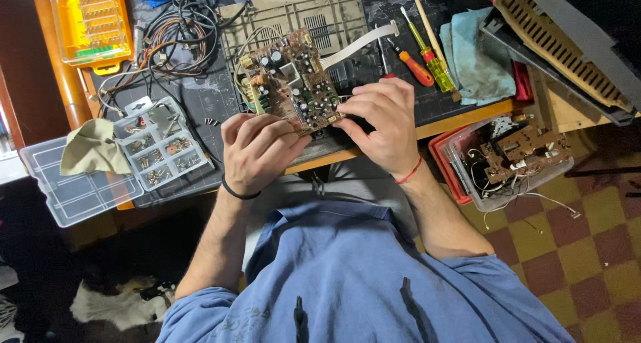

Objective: The person uses a screwdriver to remove screws from a metal heatsink on a circuit board, detaches the heatsink, and then manipulates wires and connectors on the board within an electronic housing.

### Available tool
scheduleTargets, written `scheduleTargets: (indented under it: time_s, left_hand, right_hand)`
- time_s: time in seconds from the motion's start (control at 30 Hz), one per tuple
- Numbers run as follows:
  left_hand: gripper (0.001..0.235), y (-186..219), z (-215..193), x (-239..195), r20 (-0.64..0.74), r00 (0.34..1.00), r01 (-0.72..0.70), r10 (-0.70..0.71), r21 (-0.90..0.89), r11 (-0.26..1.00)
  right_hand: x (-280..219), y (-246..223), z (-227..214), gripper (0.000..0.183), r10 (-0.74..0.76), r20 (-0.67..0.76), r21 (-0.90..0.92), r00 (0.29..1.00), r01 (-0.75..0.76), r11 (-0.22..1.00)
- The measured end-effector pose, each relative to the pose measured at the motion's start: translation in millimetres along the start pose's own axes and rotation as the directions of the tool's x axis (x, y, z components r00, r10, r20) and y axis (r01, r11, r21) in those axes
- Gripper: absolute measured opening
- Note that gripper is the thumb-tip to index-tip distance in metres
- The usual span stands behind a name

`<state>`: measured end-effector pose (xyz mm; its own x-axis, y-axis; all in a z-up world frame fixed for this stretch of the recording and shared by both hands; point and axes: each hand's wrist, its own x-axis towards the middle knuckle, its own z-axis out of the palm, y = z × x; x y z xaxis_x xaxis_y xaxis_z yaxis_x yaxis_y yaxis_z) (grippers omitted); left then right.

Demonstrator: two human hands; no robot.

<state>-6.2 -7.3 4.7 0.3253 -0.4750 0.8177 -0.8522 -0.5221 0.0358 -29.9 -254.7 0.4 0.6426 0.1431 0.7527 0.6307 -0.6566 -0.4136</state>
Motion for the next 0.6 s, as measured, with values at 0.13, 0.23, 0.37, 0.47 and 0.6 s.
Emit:
scheduleTargets:
  time_s: [0.13, 0.23, 0.37, 0.47, 0.6]
  left_hand:
    - [0.017, 3, -3, 8, 0.019, 1.0, -0.001, 0.001, 0.008, 1.0]
    - [0.02, 4, 0, 8, 0.027, 1.0, -0.014, 0.014, 0.009, 1.0]
    - [0.021, 4, 9, 3, 0.021, 0.999, 0.026, -0.026, 0.023, 0.999]
    - [0.019, 4, 12, -2, 0.016, 0.997, 0.077, -0.076, -0.01, 0.997]
    - [0.031, 6, 10, -3, 0.05, 0.988, 0.146, -0.145, -0.031, 0.989]
  right_hand:
    - [0, 1, -1, 0.014, 0.002, 0.008, 0.0, 1.0, -0.002, 1.0]
    - [1, 1, -1, 0.013, -0.01, 0.004, -0.007, 1.0, 0.01, 1.0]
    - [-3, 13, -5, 0.02, 0.001, -0.013, -0.023, 1.0, -0.001, 1.0]
    - [-4, 22, -22, 0.018, 0.062, -0.05, -0.025, 0.997, -0.063, 0.998]
    - [-14, 40, -47, 0.01, 0.208, -0.074, -0.135, 0.975, -0.217, 0.967]
